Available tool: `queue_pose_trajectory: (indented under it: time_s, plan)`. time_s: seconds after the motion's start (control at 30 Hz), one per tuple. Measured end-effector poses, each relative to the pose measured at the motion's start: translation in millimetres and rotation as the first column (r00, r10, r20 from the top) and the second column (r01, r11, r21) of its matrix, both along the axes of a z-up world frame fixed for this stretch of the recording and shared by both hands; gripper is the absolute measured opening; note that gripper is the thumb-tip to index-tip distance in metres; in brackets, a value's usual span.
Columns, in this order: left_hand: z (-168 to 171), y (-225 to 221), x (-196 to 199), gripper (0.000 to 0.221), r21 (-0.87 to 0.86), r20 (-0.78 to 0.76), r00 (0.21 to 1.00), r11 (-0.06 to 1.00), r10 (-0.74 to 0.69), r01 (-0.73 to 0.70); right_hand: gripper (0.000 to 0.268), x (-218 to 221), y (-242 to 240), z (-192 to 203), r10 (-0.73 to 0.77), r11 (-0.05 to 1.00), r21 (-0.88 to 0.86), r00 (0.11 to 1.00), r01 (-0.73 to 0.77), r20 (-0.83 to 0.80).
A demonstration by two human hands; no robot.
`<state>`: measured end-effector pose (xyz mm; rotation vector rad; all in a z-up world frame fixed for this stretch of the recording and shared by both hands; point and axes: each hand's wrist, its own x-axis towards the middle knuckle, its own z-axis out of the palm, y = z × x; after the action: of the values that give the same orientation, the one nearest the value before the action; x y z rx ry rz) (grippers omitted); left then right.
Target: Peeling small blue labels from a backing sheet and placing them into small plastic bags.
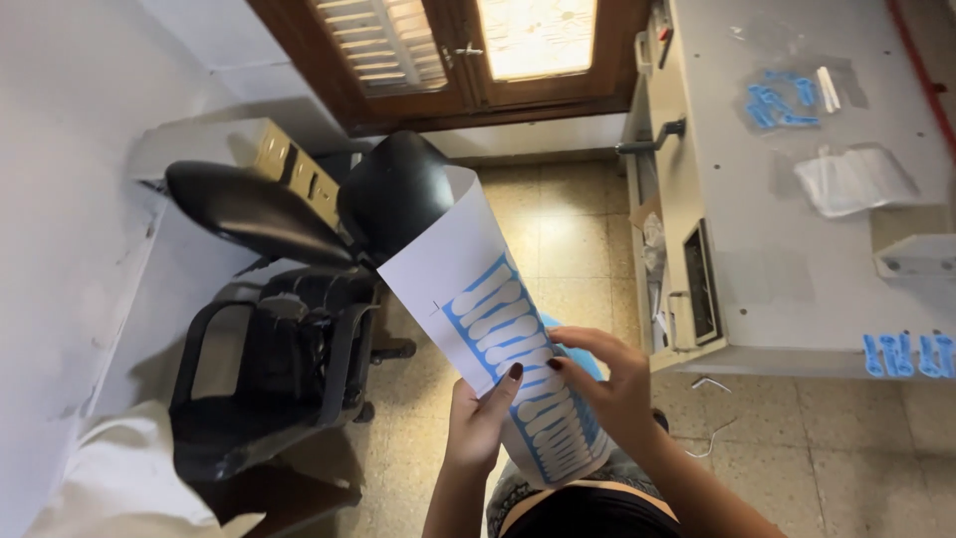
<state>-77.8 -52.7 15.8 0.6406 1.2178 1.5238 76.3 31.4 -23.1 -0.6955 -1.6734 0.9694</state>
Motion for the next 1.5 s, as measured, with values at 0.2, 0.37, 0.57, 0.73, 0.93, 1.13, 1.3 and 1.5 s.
queue_pose_trajectory:
  time_s: [0.2,0.37,0.57,0.73,0.93,1.13,1.3,1.5]
  plan:
    - [18,7,5,0.049,0.001,0.016,0.996,0.996,-0.086,0.086,0.011,1,8,15,-0.053,0.921,-0.389,0.978,-0.031,-0.204]
    - [15,11,8,0.054,-0.047,0.020,0.998,0.997,-0.066,0.066,0.017,14,15,12,-0.201,0.789,-0.614,0.959,0.036,-0.201]
    - [-19,13,-13,0.043,-0.079,0.003,0.977,0.974,0.214,-0.213,0.020,89,78,-98,-0.656,0.540,-0.840,0.600,-0.049,-0.457]
    - [9,22,-15,0.047,-0.375,-0.298,0.887,0.812,0.352,-0.448,0.021,201,63,-122,-0.795,0.531,-0.826,0.448,0.189,-0.409]
    - [24,42,17,0.048,-0.351,-0.227,0.814,0.735,0.534,-0.580,0.042,317,56,-192,-0.817,0.376,-0.804,0.575,0.461,-0.052]
    - [44,58,62,0.056,-0.452,-0.231,0.837,0.707,0.497,-0.544,0.046,332,70,-165,-0.672,0.316,-0.757,0.698,0.572,0.247]
    - [49,60,82,0.058,-0.467,-0.206,0.833,0.696,0.514,-0.546,0.023,322,86,-149,-0.560,0.182,-0.659,0.628,0.730,0.540]
    - [45,55,95,0.062,-0.458,-0.247,0.776,0.636,0.580,-0.621,0.023,326,101,-178,-0.577,0.221,-0.668,0.648,0.710,0.497]
